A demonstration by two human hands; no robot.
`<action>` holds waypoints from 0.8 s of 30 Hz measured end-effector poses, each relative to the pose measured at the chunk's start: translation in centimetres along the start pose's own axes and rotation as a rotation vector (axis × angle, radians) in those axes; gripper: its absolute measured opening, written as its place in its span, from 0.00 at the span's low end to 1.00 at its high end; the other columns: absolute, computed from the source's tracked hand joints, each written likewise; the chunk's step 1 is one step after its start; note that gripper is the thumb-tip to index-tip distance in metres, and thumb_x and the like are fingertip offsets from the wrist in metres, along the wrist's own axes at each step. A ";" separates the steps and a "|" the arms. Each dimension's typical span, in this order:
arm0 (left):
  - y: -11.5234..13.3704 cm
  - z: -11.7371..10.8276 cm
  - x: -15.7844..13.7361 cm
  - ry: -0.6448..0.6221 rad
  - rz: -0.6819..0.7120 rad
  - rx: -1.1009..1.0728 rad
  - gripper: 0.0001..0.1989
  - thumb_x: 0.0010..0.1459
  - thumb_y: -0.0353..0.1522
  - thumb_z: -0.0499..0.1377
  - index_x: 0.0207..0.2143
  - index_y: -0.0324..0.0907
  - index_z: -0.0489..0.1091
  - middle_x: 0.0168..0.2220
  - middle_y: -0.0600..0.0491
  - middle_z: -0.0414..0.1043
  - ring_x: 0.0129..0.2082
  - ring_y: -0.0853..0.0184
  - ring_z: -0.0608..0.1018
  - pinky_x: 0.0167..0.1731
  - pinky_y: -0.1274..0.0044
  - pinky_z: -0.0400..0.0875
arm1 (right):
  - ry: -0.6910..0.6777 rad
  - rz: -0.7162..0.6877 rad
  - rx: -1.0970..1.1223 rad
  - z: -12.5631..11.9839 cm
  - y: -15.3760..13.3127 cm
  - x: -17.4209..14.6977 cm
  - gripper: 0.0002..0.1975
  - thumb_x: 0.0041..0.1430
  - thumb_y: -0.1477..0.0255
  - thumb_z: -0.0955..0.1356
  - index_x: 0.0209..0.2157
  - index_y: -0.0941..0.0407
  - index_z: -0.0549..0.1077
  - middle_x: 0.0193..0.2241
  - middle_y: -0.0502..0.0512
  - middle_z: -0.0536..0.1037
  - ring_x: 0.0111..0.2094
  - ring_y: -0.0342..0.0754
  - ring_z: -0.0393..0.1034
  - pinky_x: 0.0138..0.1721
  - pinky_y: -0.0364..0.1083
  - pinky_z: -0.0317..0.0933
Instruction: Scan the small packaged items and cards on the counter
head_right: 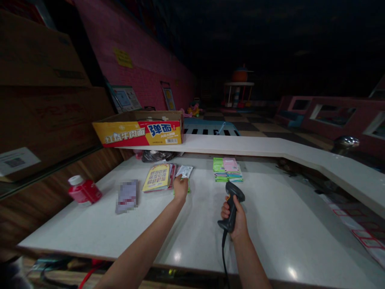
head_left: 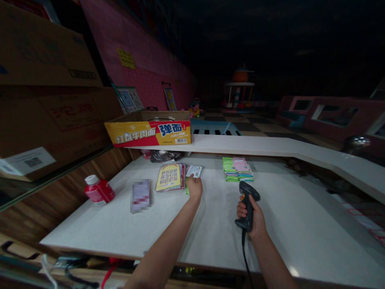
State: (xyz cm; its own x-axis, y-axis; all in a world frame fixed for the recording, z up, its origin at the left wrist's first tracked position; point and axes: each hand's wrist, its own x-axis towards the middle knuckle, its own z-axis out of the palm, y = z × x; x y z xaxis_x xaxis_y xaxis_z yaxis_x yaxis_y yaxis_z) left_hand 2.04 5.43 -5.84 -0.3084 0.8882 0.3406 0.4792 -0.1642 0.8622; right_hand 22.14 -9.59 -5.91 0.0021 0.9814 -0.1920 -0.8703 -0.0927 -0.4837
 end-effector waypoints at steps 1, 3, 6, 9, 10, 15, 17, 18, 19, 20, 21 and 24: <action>0.2 -0.6 -0.3 -0.040 0.050 0.099 0.16 0.53 0.27 0.54 0.44 0.36 0.72 0.39 0.42 0.74 0.40 0.59 0.77 0.45 0.66 0.71 | 0.001 0.000 0.000 0.0 0.0 0.0 0.17 0.46 0.62 0.76 0.32 0.55 0.70 0.18 0.42 0.62 0.15 0.36 0.56 0.14 0.35 0.54; 0.7 -1.7 -0.6 -0.166 0.189 0.329 0.16 0.54 0.25 0.54 0.45 0.38 0.73 0.46 0.40 0.72 0.49 0.57 0.74 0.52 0.65 0.66 | 0.014 -0.001 0.012 0.1 0.0 -0.1 0.17 0.46 0.62 0.76 0.32 0.56 0.70 0.18 0.42 0.63 0.15 0.36 0.56 0.14 0.35 0.54; 1.5 -2.6 0.1 -0.375 0.343 0.581 0.17 0.57 0.27 0.54 0.48 0.41 0.73 0.57 0.40 0.65 0.60 0.53 0.64 0.58 0.62 0.58 | 0.028 -0.008 0.021 0.3 0.1 -0.2 0.17 0.46 0.63 0.76 0.32 0.56 0.70 0.17 0.42 0.63 0.15 0.36 0.56 0.14 0.35 0.53; 1.8 -2.3 1.4 -0.501 0.350 0.701 0.18 0.60 0.33 0.55 0.52 0.43 0.70 0.64 0.40 0.56 0.66 0.47 0.54 0.60 0.57 0.52 | 0.015 -0.021 -0.010 0.3 0.1 -0.2 0.17 0.46 0.62 0.76 0.32 0.55 0.70 0.17 0.42 0.62 0.15 0.36 0.55 0.14 0.35 0.53; 1.7 -2.0 1.7 -0.522 0.329 0.722 0.19 0.60 0.35 0.55 0.53 0.43 0.70 0.65 0.40 0.54 0.66 0.46 0.52 0.60 0.56 0.52 | 0.010 -0.023 -0.021 0.3 0.2 -0.2 0.17 0.46 0.61 0.76 0.32 0.55 0.69 0.17 0.42 0.62 0.15 0.36 0.55 0.14 0.35 0.53; 1.3 -0.2 2.4 -0.494 0.236 0.756 0.25 0.60 0.42 0.54 0.57 0.41 0.66 0.65 0.35 0.53 0.64 0.43 0.57 0.57 0.55 0.56 | 0.001 -0.018 -0.018 0.2 0.2 -0.2 0.17 0.46 0.62 0.76 0.32 0.55 0.69 0.18 0.41 0.61 0.15 0.36 0.56 0.14 0.35 0.53; 1.3 0.3 2.5 -0.460 0.212 0.776 0.27 0.60 0.43 0.54 0.59 0.40 0.64 0.65 0.33 0.52 0.63 0.43 0.59 0.56 0.56 0.58 | 0.008 -0.015 -0.004 0.2 0.2 -0.2 0.17 0.46 0.62 0.76 0.32 0.55 0.69 0.18 0.41 0.61 0.15 0.35 0.55 0.14 0.34 0.53; 1.4 0.5 2.5 -0.447 0.199 0.791 0.28 0.61 0.43 0.53 0.60 0.39 0.63 0.65 0.32 0.52 0.62 0.43 0.60 0.55 0.56 0.59 | 0.010 -0.015 0.000 0.2 0.2 -0.2 0.17 0.47 0.62 0.76 0.32 0.56 0.69 0.18 0.42 0.61 0.16 0.35 0.55 0.14 0.34 0.53; 1.4 0.7 2.5 -0.438 0.188 0.807 0.29 0.61 0.44 0.53 0.60 0.38 0.63 0.65 0.31 0.52 0.62 0.43 0.60 0.55 0.56 0.59 | 0.011 -0.014 0.000 0.2 0.2 -0.2 0.17 0.47 0.62 0.76 0.33 0.56 0.69 0.18 0.42 0.61 0.16 0.35 0.55 0.14 0.34 0.53; 1.4 0.8 2.6 -0.432 0.180 0.822 0.29 0.61 0.44 0.53 0.60 0.38 0.62 0.65 0.31 0.51 0.62 0.43 0.60 0.54 0.56 0.59 | 0.010 -0.016 -0.004 0.2 0.2 -0.2 0.17 0.47 0.62 0.76 0.33 0.55 0.69 0.18 0.42 0.61 0.16 0.35 0.55 0.14 0.34 0.53; 1.4 0.9 2.7 -0.431 0.176 0.834 0.30 0.61 0.44 0.53 0.60 0.38 0.62 0.65 0.30 0.52 0.62 0.42 0.60 0.54 0.55 0.59 | 0.007 -0.017 -0.009 0.2 0.2 -0.2 0.17 0.47 0.62 0.75 0.33 0.55 0.69 0.18 0.42 0.61 0.16 0.35 0.55 0.14 0.34 0.53; 1.6 0.9 2.7 -0.436 0.177 0.852 0.29 0.60 0.44 0.55 0.60 0.40 0.63 0.65 0.32 0.53 0.63 0.42 0.59 0.55 0.54 0.57 | 0.010 -0.025 -0.010 0.1 0.2 0.0 0.17 0.46 0.62 0.76 0.32 0.56 0.70 0.18 0.42 0.61 0.16 0.36 0.55 0.14 0.35 0.53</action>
State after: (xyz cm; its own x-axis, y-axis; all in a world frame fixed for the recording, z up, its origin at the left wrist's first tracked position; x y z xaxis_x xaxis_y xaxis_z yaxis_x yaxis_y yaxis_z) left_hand 2.73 7.95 -3.91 0.0751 0.9896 0.1225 0.9763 -0.0980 0.1932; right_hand 21.90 -9.63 -5.90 0.0288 0.9818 -0.1879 -0.8651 -0.0697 -0.4967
